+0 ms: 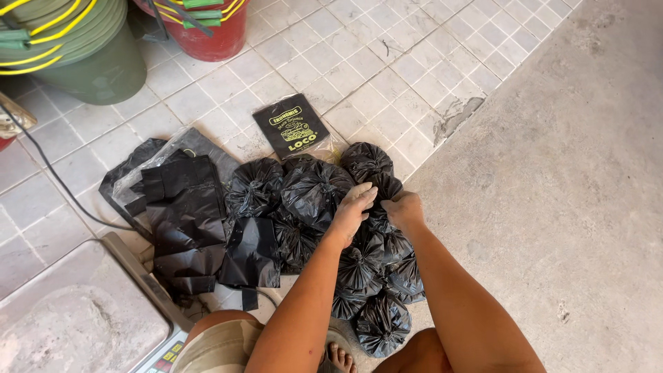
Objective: The person scoops a grey powder from a large sack into a black plastic bag using a scoop. They place the bag on a digital scale to weigh it, then tie the bag closed. The person repeats this process, filling and weighing multiple bags.
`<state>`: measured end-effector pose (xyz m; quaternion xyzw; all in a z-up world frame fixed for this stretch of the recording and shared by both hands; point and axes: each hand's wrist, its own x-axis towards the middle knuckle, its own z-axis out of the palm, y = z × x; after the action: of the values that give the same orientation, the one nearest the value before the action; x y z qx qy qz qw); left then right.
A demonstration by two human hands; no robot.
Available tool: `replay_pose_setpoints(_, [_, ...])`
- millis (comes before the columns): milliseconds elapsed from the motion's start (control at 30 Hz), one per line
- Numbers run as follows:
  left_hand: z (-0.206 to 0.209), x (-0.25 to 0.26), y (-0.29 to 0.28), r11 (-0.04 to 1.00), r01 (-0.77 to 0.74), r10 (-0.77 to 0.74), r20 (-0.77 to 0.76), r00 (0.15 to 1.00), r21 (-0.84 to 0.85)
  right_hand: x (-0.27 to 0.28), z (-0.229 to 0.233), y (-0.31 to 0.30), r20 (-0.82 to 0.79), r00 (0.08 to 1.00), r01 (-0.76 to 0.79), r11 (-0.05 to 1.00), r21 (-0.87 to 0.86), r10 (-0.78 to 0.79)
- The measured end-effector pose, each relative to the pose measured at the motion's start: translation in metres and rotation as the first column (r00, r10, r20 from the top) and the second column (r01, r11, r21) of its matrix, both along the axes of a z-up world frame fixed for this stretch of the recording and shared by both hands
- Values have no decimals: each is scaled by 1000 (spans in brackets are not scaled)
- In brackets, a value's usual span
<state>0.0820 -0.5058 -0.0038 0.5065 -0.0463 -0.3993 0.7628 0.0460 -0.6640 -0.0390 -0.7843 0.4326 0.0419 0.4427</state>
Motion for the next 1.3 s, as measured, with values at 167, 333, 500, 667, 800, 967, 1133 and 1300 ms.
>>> replay_pose_setpoints(167, [3, -4, 4, 998, 41, -42, 20, 999, 45, -4, 18, -5, -30, 996, 77, 995, -62, -78])
replay_pose_setpoints(333, [14, -12, 8, 999, 38, -38, -18, 999, 23, -13, 48, 16, -16, 995, 98, 994, -54, -99])
replay_pose_setpoints(500, [6, -14, 7, 994, 103, -106, 71, 992, 43, -12, 71, 35, -6, 999, 51, 998, -48, -51])
replay_pose_setpoints(667, [14, -13, 26, 994, 61, -69, 89, 994, 92, -14, 86, 36, -120, 989, -122, 945, -304, 89])
replay_pose_setpoints(800, [20, -10, 30, 989, 1, -11, 64, 998, 147, -14, 100, 47, -69, 991, -130, 942, -310, 114])
replay_pose_setpoints(967, [33, -5, 44, 986, -36, 24, 77, 997, 165, -10, 120, 62, 42, 992, -106, 955, -276, 122])
replay_pose_setpoints(1133, [38, 21, 72, 959, -111, 60, 196, 979, 260, -2, 151, 102, 74, 970, -206, 942, -265, 233])
replay_pose_setpoints(1300, [114, 20, 172, 839, -176, 58, 237, 970, 515, 17, 155, 145, 26, 905, -412, 888, -204, 425])
